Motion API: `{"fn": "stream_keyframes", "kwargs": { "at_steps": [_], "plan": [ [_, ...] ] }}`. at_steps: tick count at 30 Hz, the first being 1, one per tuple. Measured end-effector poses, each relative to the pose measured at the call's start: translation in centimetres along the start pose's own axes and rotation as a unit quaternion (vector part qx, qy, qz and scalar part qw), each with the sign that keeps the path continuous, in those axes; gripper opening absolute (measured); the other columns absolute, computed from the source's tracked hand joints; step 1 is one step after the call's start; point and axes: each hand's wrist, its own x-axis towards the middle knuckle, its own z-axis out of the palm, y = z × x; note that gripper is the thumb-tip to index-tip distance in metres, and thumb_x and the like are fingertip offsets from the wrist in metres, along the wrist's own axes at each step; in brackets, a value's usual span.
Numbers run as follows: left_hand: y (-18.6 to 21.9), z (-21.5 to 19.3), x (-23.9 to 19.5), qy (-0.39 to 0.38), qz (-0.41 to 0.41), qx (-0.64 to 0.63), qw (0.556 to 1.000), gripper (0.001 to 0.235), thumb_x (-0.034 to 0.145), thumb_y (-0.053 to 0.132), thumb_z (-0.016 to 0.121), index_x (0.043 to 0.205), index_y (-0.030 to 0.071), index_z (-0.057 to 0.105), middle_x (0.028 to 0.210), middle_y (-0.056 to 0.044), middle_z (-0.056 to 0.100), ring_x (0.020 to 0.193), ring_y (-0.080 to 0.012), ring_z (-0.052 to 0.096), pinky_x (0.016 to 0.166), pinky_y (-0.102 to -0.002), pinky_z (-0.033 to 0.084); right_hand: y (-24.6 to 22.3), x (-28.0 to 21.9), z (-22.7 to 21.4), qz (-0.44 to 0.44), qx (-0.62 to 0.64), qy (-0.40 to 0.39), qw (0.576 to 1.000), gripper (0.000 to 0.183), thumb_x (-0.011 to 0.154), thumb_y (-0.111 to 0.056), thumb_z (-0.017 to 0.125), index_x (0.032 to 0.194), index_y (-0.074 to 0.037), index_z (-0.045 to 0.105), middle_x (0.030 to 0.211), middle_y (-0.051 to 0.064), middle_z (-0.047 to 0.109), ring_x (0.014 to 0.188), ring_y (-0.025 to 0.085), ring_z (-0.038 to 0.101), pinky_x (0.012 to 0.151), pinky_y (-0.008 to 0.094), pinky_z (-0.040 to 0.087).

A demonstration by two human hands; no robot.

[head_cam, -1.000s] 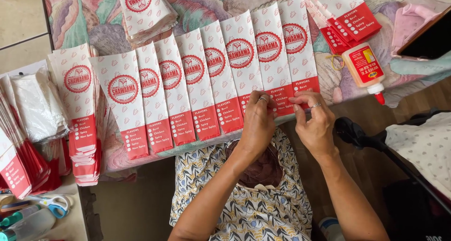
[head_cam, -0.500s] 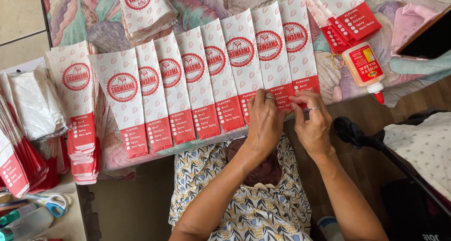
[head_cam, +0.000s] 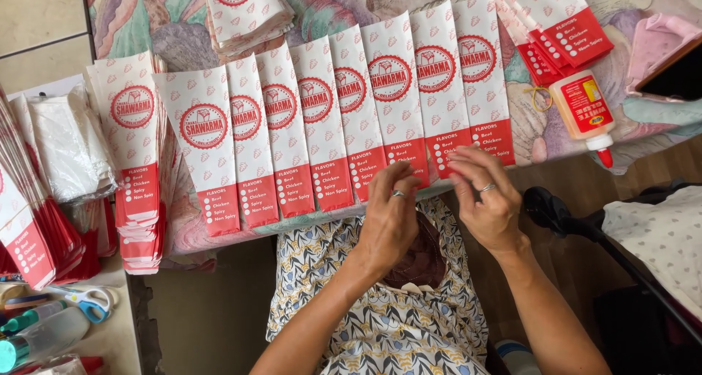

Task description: Arranging and stacking printed paper bags on a table for organization or inspection.

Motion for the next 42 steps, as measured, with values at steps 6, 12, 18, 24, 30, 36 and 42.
{"fn": "stream_keyframes", "kwargs": {
  "at_steps": [6,12,18,24,30,36,42],
  "plan": [
    [0.0,-2.6,-0.1,-0.061,-0.018,0.034,0.997,0.018,0.088,-0.005,0.068,0.106,-0.003,0.063,0.113,-0.019,0.061,0.129,-0.0387,0.058,0.111,-0.055,0.043,-0.8,0.0,1.6,-0.039,0.068,-0.086,0.993,0.018,0.090,-0.001,0.074,0.108,-0.004,0.075,0.121,0.011,0.072,0.109,0.031,0.072,0.101,0.043,0.056],
    [-1.8,-1.6,-1.6,-0.056,0.016,0.050,0.997,0.006,0.094,0.004,0.068,0.096,-0.002,0.065,0.110,-0.016,0.066,0.127,-0.0343,0.059,0.109,-0.051,0.048,0.9,-1.4,1.5,-0.039,0.058,-0.082,0.994,0.011,0.090,-0.001,0.075,0.100,-0.005,0.076,0.120,0.008,0.074,0.108,0.028,0.073,0.101,0.040,0.057],
    [-1.2,-2.3,-0.9,-0.056,0.012,0.056,0.997,0.009,0.096,0.005,0.067,0.090,-0.002,0.069,0.107,-0.016,0.067,0.124,-0.0328,0.062,0.106,-0.048,0.049,0.4,-1.0,1.4,-0.027,0.075,-0.078,0.994,0.007,0.091,0.002,0.073,0.097,-0.002,0.076,0.114,0.011,0.075,0.102,0.030,0.074,0.101,0.044,0.057],
    [-2.1,-0.3,-0.9,-0.054,-0.093,0.016,0.994,0.012,0.093,0.005,0.067,0.083,0.000,0.069,0.106,-0.012,0.064,0.121,-0.0303,0.062,0.108,-0.046,0.046,0.5,-0.6,2.1,0.029,0.082,-0.055,0.995,0.003,0.093,-0.005,0.075,0.092,-0.003,0.073,0.109,0.007,0.074,0.101,0.026,0.075,0.104,0.042,0.056],
    [-0.7,-1.0,0.5,-0.054,-0.225,-0.045,0.972,0.013,0.080,-0.001,0.075,0.077,0.002,0.062,0.105,-0.011,0.059,0.109,-0.0369,0.065,0.098,-0.049,0.049,-0.4,-0.1,2.2,0.062,0.093,-0.038,0.993,0.011,0.088,-0.003,0.080,0.086,-0.003,0.069,0.102,0.007,0.073,0.101,0.027,0.074,0.108,0.044,0.052],
    [-0.7,-1.1,1.4,-0.067,-0.258,-0.061,0.962,0.012,0.078,-0.003,0.075,0.081,0.003,0.065,0.106,-0.012,0.058,0.102,-0.0395,0.067,0.089,-0.048,0.053,-1.1,-0.3,3.7,0.056,0.040,-0.017,0.997,0.023,0.090,-0.013,0.082,0.101,-0.002,0.065,0.102,0.011,0.064,0.107,0.031,0.070,0.116,0.048,0.043],
    [-0.4,-1.9,1.5,-0.067,-0.251,-0.097,0.961,0.014,0.077,-0.015,0.069,0.086,-0.004,0.066,0.105,-0.019,0.058,0.102,-0.0487,0.065,0.091,-0.052,0.053,0.2,-1.0,3.7,0.061,0.062,-0.026,0.996,0.012,0.093,0.002,0.074,0.101,-0.001,0.066,0.098,0.007,0.065,0.108,0.029,0.071,0.114,0.049,0.045]
  ]
}}
